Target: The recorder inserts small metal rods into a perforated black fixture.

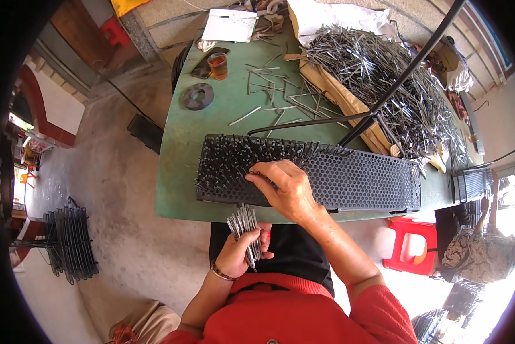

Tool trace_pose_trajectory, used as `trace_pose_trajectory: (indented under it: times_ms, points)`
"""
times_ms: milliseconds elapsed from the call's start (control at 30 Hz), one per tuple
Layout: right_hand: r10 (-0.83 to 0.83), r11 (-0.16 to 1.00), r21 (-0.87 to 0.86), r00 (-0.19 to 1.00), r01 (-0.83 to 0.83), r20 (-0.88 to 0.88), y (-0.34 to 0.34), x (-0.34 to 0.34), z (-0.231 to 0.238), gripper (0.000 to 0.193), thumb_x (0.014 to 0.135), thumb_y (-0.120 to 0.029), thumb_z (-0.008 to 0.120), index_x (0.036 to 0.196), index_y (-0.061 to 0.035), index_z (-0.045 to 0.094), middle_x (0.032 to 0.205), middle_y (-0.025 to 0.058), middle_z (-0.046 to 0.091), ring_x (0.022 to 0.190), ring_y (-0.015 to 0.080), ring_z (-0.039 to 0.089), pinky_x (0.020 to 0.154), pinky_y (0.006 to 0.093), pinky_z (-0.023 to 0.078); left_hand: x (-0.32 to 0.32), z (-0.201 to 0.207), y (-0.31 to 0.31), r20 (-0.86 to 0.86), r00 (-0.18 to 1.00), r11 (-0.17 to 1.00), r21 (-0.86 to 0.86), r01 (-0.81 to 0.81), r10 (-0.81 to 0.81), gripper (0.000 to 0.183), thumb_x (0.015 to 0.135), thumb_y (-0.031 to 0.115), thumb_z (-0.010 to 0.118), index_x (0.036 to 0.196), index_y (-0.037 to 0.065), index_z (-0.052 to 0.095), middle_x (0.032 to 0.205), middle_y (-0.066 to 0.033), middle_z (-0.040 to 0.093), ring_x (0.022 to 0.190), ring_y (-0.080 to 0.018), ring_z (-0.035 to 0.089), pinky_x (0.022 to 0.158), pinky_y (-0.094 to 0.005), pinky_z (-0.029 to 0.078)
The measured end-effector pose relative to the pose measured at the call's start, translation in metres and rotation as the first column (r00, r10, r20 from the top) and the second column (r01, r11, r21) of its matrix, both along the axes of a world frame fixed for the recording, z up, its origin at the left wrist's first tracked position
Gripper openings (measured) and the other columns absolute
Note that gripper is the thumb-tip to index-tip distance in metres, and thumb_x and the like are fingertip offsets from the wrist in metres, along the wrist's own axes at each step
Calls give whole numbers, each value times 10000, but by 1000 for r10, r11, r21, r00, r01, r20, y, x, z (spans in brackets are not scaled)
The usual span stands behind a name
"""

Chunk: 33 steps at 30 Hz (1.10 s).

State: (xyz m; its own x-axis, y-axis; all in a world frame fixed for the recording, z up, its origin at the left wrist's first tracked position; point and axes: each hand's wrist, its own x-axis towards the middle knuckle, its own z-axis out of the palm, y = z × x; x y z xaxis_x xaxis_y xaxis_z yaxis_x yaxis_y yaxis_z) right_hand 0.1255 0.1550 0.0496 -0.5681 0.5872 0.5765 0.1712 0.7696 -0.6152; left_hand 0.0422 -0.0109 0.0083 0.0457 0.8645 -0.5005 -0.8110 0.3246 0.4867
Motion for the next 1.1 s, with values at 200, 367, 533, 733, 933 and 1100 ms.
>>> trace_pose_trajectory:
  times_ms: [200,367,533,733,933,1100]
  points:
    - [46,996,81,999,-44,-18,4,-6,-7,207,743,-84,749,911,-41,636,789,80,666,681,253,630,610,353,486,1,1,0,-44,997,998,-25,63,-64,266,929,177,521,1118,-2,580,827,-38,541,768,-119,556,653,-333,581]
    - [12,991,130,997,-21,71,-1,-8,1,295,738,-95,747,1017,-56,657,799,57,668,683,207,611,689,322,450,-1,-1,-2,-35,997,998,-10,70,-70,263,929,180,527,1111,-1,582,824,-39,542,766,-115,556,652,-328,582]
    - [69,958,273,995,-85,71,3,-4,-11,327,733,-84,737,1048,-55,656,872,44,659,726,194,599,707,321,439,0,-1,-2,-30,996,997,-8,80,-81,255,929,169,529,1111,-4,573,818,-38,542,756,-115,558,647,-325,581]
    - [86,943,315,993,-107,78,-3,-5,-7,296,724,-47,734,1013,-35,667,928,69,648,759,210,600,711,330,443,0,0,-4,-30,996,996,26,90,-89,242,938,154,523,1115,-6,564,807,-40,550,754,-111,560,644,-322,580]
    - [-7,998,62,999,5,40,-22,17,9,269,745,-75,751,996,-12,679,898,96,651,755,220,610,666,307,474,-3,0,-3,-5,1000,994,112,9,-9,241,946,139,540,1133,-10,568,814,-48,589,738,-113,597,654,-337,591]
    - [309,686,-719,939,-110,151,-28,33,12,266,822,-219,733,922,21,679,733,72,653,655,109,600,574,265,471,-2,4,1,7,1000,986,167,15,-17,255,936,122,558,1168,16,543,998,-78,604,793,-132,602,675,-364,599]
